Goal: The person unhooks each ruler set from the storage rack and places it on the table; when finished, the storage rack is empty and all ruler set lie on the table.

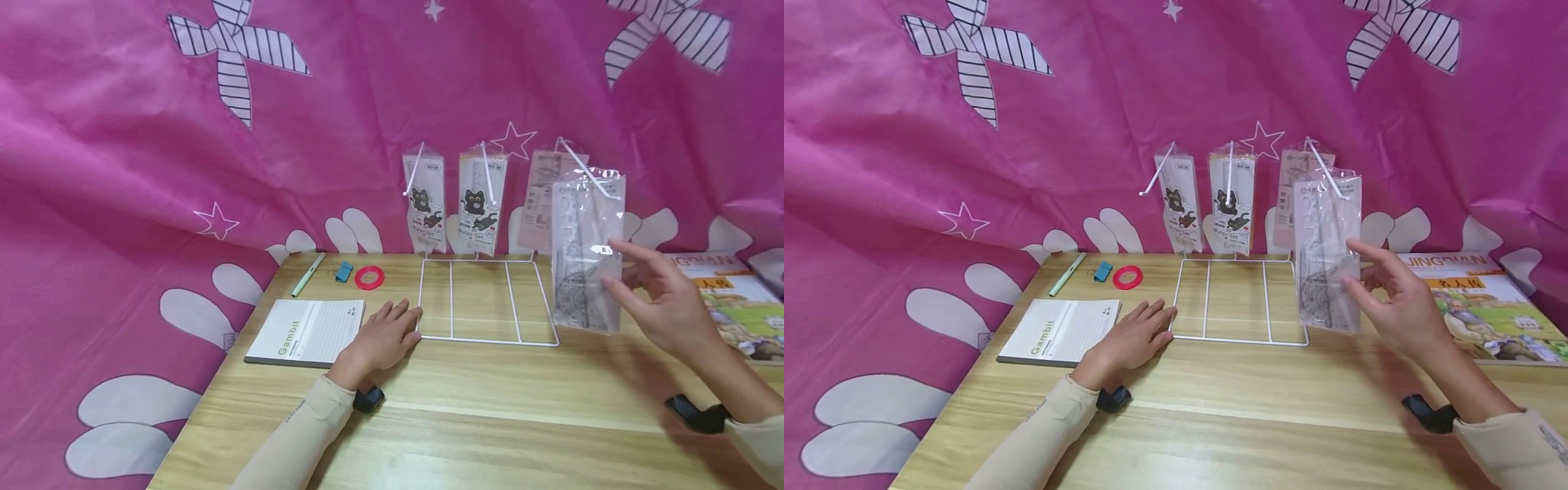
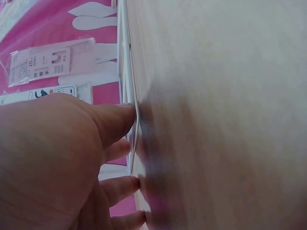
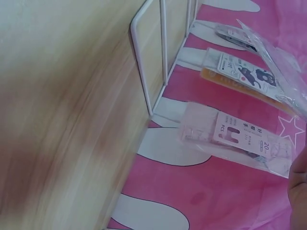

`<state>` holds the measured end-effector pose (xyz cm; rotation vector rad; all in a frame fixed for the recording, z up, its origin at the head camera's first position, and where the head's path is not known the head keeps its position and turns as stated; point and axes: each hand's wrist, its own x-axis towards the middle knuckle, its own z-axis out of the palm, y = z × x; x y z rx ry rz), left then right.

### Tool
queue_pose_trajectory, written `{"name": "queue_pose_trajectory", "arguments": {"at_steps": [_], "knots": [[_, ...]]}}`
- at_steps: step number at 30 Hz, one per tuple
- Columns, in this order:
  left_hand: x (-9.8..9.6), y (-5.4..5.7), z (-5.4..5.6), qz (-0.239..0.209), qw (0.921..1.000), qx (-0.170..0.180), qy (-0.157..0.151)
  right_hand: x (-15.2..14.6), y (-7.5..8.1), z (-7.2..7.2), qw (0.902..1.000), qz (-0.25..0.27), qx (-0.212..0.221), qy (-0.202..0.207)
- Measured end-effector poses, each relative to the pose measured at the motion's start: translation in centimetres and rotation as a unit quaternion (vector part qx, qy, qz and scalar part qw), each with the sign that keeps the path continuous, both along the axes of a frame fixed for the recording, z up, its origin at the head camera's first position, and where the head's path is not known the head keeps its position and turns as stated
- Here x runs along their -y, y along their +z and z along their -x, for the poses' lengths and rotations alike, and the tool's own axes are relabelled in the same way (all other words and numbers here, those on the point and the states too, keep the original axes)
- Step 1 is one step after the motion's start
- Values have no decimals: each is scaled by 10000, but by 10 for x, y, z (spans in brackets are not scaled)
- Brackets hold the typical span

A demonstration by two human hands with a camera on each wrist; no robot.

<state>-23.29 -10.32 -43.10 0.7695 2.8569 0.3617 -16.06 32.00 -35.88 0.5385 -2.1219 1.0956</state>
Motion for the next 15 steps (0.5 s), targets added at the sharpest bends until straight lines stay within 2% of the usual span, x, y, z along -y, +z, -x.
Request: {"name": "queue_pose_trajectory", "arguments": {"at_steps": [8,15], "knots": [[0,0,-1,22,9999,116,89,1,-2,-15,9998,31,137,-118],[1,-1,0,5,9999,105,37,3,0,-27,9998,39,153,-148]]}}
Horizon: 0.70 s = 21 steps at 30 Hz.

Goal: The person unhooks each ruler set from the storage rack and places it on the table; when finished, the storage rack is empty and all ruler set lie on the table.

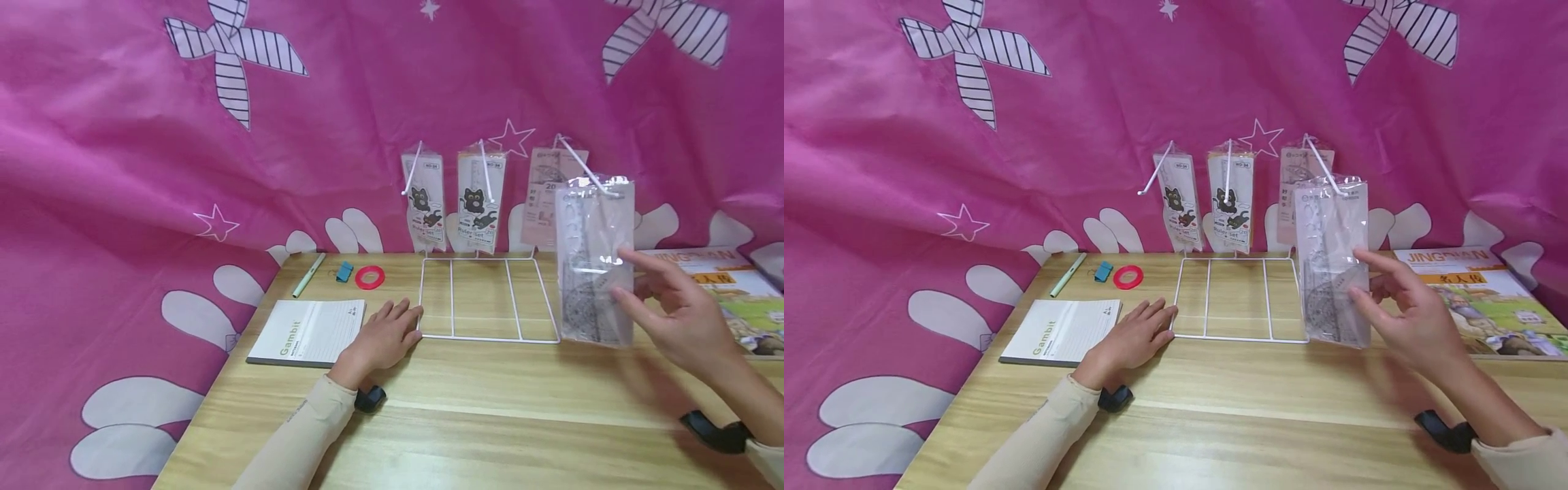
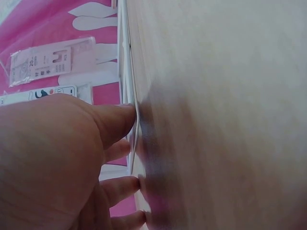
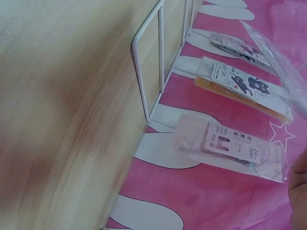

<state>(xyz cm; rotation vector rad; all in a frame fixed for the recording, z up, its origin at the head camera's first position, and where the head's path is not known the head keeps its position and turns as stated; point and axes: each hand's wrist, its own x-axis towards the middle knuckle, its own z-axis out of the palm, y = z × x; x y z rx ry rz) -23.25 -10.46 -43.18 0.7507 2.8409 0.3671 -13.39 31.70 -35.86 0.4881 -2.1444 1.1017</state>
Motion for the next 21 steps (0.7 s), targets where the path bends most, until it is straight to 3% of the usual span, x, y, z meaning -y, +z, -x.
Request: {"name": "queue_pose_trajectory", "arguments": {"at_steps": [11,21], "knots": [[-2,1,0,1,10000,-76,-46,1,6,-19,9997,147,164,88],[-1,0,0,10,10000,-33,-18,0,2,-33,9995,153,-155,247]]}}
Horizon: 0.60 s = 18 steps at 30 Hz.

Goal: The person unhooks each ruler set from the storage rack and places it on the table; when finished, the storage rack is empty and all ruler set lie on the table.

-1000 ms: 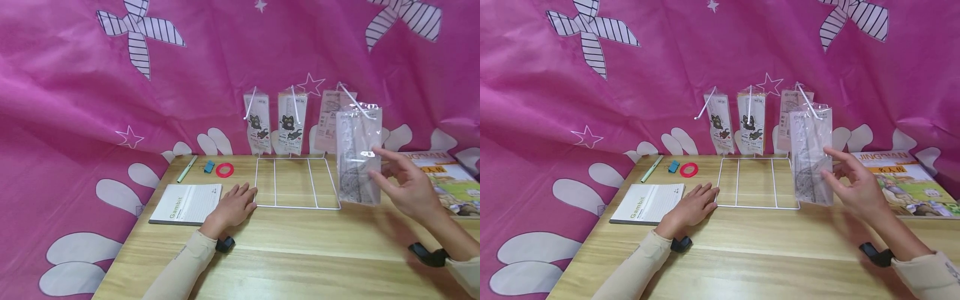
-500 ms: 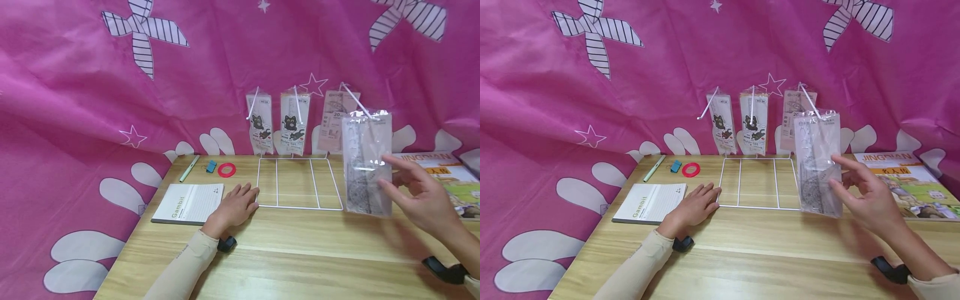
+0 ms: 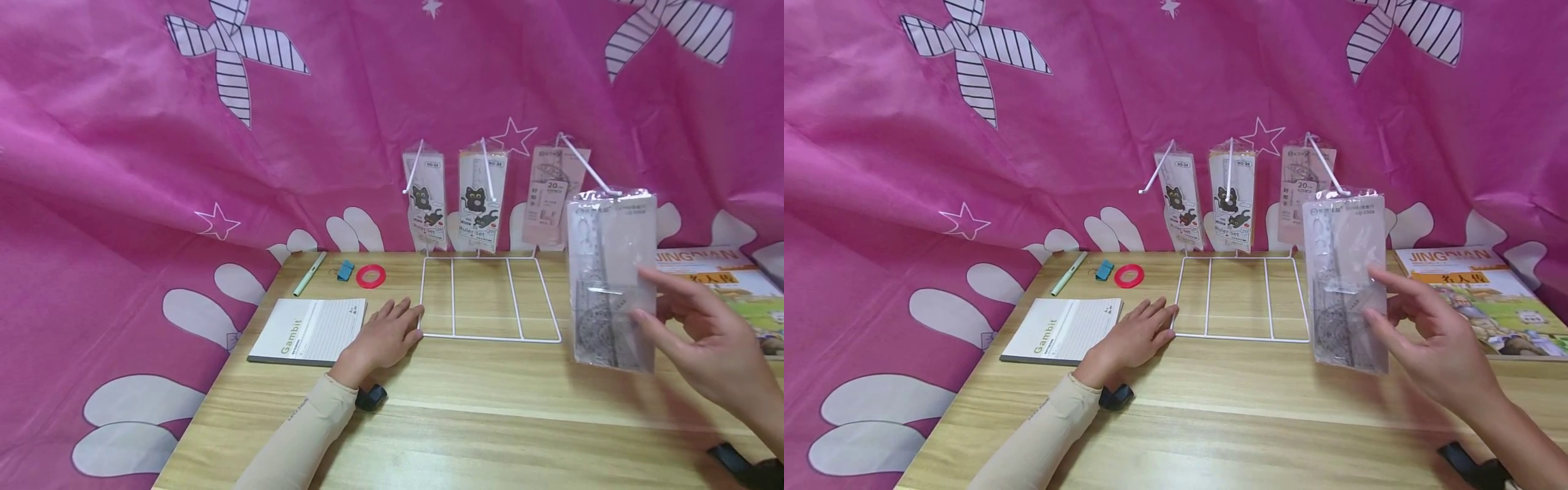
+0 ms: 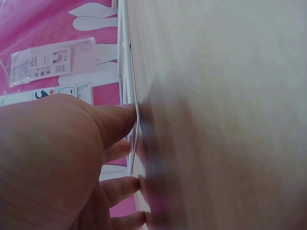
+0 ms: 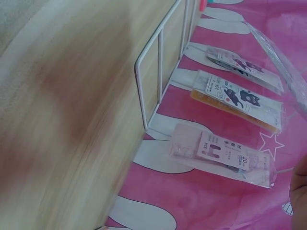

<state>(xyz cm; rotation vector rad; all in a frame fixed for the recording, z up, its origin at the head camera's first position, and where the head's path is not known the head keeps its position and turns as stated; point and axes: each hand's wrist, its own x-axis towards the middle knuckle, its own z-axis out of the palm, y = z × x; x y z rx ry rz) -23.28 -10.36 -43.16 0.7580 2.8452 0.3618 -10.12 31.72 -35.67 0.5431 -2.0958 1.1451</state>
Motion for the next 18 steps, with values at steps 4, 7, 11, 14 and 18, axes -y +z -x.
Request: {"name": "queue_pose_trajectory", "arguments": {"at_steps": [4,7,11,14,18], "knots": [[0,0,0,3,10000,15,-12,1,0,-6,10000,41,-48,13],[-1,1,1,11,10000,-18,-25,2,-2,-9,9987,346,-228,307],[-1,1,1,0,10000,-31,-13,1,-5,-10,9890,1001,-438,997],[0,1,1,1,10000,-20,-3,2,-6,-12,9866,1135,-459,1075],[0,1,0,15,10000,-43,-14,1,-9,-15,9849,1277,-452,1082]]}}
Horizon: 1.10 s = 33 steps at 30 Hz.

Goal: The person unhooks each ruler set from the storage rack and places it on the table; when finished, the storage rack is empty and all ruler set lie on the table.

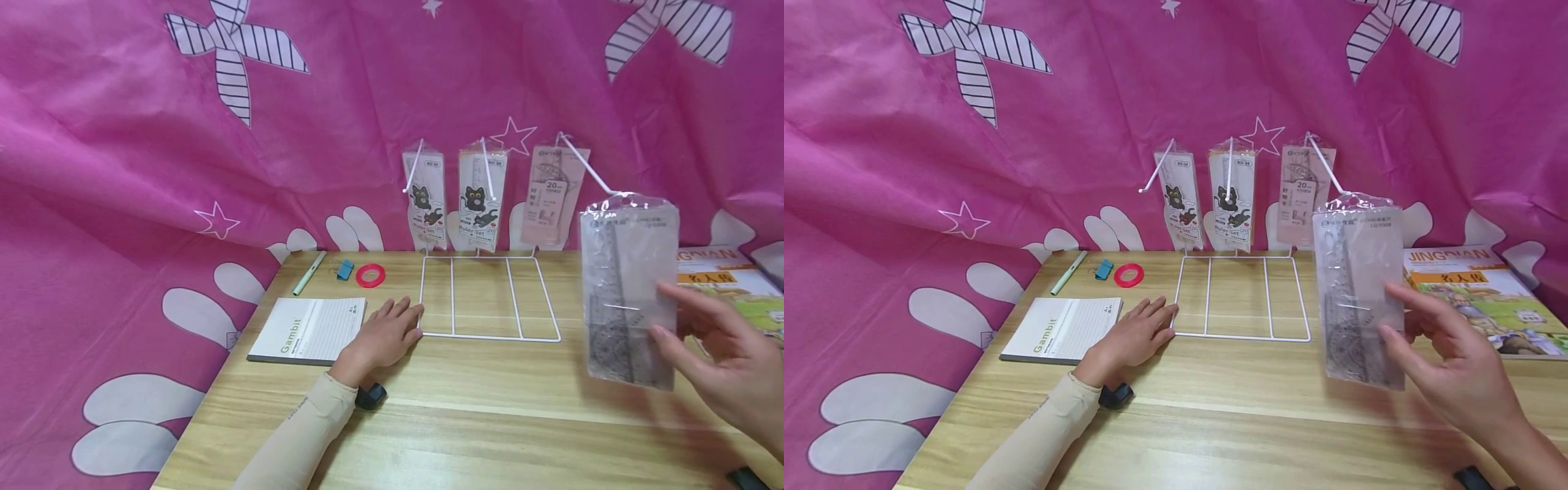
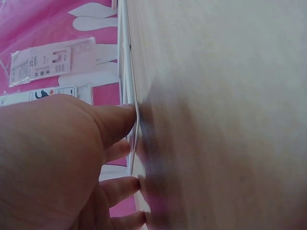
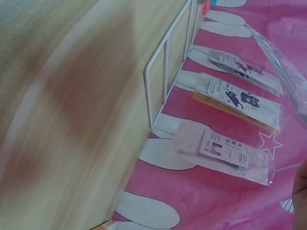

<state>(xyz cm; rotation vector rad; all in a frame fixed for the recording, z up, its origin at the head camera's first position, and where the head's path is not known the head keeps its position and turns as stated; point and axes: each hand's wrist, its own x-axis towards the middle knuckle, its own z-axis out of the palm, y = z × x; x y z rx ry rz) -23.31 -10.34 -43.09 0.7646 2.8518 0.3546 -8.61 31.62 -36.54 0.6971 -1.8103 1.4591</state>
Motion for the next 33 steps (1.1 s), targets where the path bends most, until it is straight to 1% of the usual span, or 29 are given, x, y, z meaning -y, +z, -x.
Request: {"name": "queue_pose_trajectory", "arguments": {"at_steps": [3,5,7,12,13,14,16,17,19,20,23,28,29,31,33], "knots": [[0,0,0,-5,10000,-11,-15,-4,-3,-1,9993,272,9,258],[0,1,1,8,10000,-24,-16,-9,-5,0,9987,387,20,338],[0,1,2,23,10000,-70,-30,-16,-5,1,9997,212,65,90],[-1,4,1,59,9999,-134,-51,-34,-9,10,9998,125,132,-33],[-1,4,1,59,9999,-119,-45,-38,-11,12,9997,203,135,66],[-1,3,1,62,9999,-106,-39,-40,-11,13,9998,90,180,-63],[-1,2,2,66,9999,-87,-29,-45,-12,16,9980,-274,285,-495],[-1,2,2,64,9999,-80,-23,-48,-13,17,9961,-435,342,-685],[-1,1,3,71,10000,-64,-11,-53,-15,19,9884,-866,449,-1161],[-1,1,2,73,10000,-59,-7,-55,-16,21,9848,-1013,509,-1317],[-1,0,2,67,10000,-54,-1,-65,-21,29,9832,-956,807,-1330],[-1,0,2,70,10000,-51,-2,-81,-28,40,9757,-835,1467,-1396],[-1,0,2,66,10000,-48,-1,-84,-29,42,9735,-914,1538,-1422],[-1,0,2,72,10000,-40,3,-90,-31,46,9663,-1165,1701,-1542],[-1,0,2,68,10000,-32,8,-96,-32,49,9546,-1457,1972,-1690]]}}
